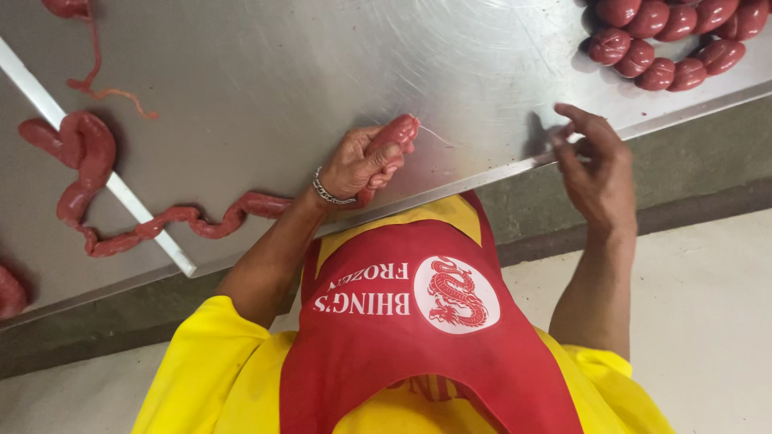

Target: The person ties a long continuous sausage casing filled with meat into individual links using a thin string. They twist the casing at intervals to form uniform segments and secure each with a knot. The finished links are gathered into a pile on the stainless steel table.

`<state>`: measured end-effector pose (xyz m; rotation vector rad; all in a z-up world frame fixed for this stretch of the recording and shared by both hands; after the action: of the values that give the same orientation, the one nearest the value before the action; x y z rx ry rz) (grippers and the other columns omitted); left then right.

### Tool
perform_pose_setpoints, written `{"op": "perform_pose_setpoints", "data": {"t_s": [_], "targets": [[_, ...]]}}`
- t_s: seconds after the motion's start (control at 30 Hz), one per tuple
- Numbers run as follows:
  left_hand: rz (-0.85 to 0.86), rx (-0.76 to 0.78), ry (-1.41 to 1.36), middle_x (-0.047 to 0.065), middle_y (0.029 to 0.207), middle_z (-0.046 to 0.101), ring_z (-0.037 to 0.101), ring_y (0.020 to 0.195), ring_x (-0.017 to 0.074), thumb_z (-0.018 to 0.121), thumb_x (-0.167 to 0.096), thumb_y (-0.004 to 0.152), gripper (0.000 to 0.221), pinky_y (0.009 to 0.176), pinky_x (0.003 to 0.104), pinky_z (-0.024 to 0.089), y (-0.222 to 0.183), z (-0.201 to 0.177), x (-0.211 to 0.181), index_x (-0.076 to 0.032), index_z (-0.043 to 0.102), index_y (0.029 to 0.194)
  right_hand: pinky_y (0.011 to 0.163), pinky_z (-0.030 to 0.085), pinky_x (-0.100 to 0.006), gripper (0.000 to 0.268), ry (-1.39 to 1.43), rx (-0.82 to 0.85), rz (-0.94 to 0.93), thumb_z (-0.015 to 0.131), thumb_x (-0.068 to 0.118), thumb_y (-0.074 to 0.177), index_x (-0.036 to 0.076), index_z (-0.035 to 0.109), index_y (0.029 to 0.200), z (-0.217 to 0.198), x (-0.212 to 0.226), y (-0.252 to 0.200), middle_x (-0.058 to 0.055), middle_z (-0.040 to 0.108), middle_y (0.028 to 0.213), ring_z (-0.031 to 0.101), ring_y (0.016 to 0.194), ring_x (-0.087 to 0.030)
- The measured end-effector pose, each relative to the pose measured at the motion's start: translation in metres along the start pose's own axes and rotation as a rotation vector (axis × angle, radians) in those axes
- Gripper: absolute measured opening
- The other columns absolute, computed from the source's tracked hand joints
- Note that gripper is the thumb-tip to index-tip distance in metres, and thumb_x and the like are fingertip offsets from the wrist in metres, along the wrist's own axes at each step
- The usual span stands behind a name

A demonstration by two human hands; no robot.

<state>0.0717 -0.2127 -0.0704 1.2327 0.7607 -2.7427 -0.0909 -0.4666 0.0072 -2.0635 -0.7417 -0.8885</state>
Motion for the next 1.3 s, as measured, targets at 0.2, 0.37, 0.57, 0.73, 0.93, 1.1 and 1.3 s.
{"op": "perform_pose_setpoints", "data": {"t_s": [0.2,0.37,0.57,0.73,0.93,1.1,1.3], "targets": [[0.000,-0.092,0.025,-0.001,0.074,0.053,0.046,0.056,0.0027,0.068,-0.043,0.101,0.044,0.047,0.020,0.038,0.001,-0.014,-0.002,0.000,0.064,0.110,0.060,0.054,-0.025,0.058,-0.095,0.089,-0.071,0.068,0.001,0.098,0.009,0.050,0.152,0.019,0.026,0.024,-0.007,0.056,0.111,0.062,0.076,-0.010],[-0.107,-0.181,-0.106,-0.006,0.087,0.062,0.054,0.066,0.0000,0.070,-0.040,0.092,0.041,0.053,0.018,0.044,0.002,-0.002,-0.010,-0.012,0.061,0.120,0.068,0.058,-0.033,0.067,-0.284,0.148,-0.187,0.076,0.004,0.095,0.012,0.049,0.156,0.031,0.029,0.039,-0.014,0.058,0.116,0.064,0.082,-0.019],[-0.071,-0.049,0.187,-0.004,0.080,0.056,0.048,0.062,0.0039,0.065,-0.031,0.104,0.032,0.055,0.021,0.043,0.011,0.003,-0.005,-0.001,0.064,0.115,0.086,0.059,-0.046,0.080,-0.575,-0.032,-0.498,0.082,0.003,0.093,0.015,0.038,0.159,0.030,0.044,0.073,-0.023,0.058,0.118,0.069,0.104,-0.035],[0.001,-0.121,0.208,-0.004,0.085,0.060,0.048,0.065,0.0024,0.059,-0.033,0.106,0.030,0.056,0.020,0.042,0.019,0.001,0.000,-0.005,0.064,0.117,0.057,0.057,-0.051,0.081,-0.892,0.187,-0.369,0.065,0.001,0.091,0.020,0.030,0.162,0.152,0.067,0.077,-0.019,0.057,0.101,0.069,0.066,-0.037],[-0.157,-0.394,0.443,0.002,0.072,0.061,0.057,0.059,0.0114,0.055,-0.033,0.108,0.033,0.053,0.029,0.048,0.020,-0.021,0.012,-0.003,0.067,0.102,0.079,0.062,-0.034,0.093,-0.303,0.268,-0.475,0.067,-0.009,0.085,0.045,0.036,0.155,0.120,0.100,-0.033,-0.012,0.037,0.160,0.072,0.101,-0.020],[0.222,-0.299,0.916,0.014,0.084,0.071,0.071,0.074,0.0294,0.058,-0.026,0.105,0.027,0.068,0.041,0.055,0.021,0.009,-0.018,-0.003,0.064,0.117,0.084,0.059,-0.032,0.093,-0.054,0.268,-0.312,0.067,-0.001,0.097,0.014,0.010,0.169,0.095,0.058,-0.030,-0.015,0.037,0.167,0.070,0.097,-0.018],[0.118,-0.198,1.004,0.022,0.092,0.070,0.070,0.087,0.0408,0.067,-0.030,0.105,0.033,0.077,0.046,0.053,0.016,0.018,-0.010,-0.002,0.059,0.120,0.050,0.043,-0.020,0.072,0.391,0.032,0.012,0.065,0.012,0.104,0.011,0.025,0.163,0.039,0.002,-0.014,-0.022,0.047,0.163,0.075,0.096,-0.020]]}}
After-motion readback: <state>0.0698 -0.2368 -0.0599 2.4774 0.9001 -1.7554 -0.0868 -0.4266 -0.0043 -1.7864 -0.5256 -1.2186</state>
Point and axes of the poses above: each hand's wrist, its own y-axis towards the middle knuckle, its own z-axis out of the palm, x = y × z, the point moved 9 cm from there along y, towards the middle knuckle
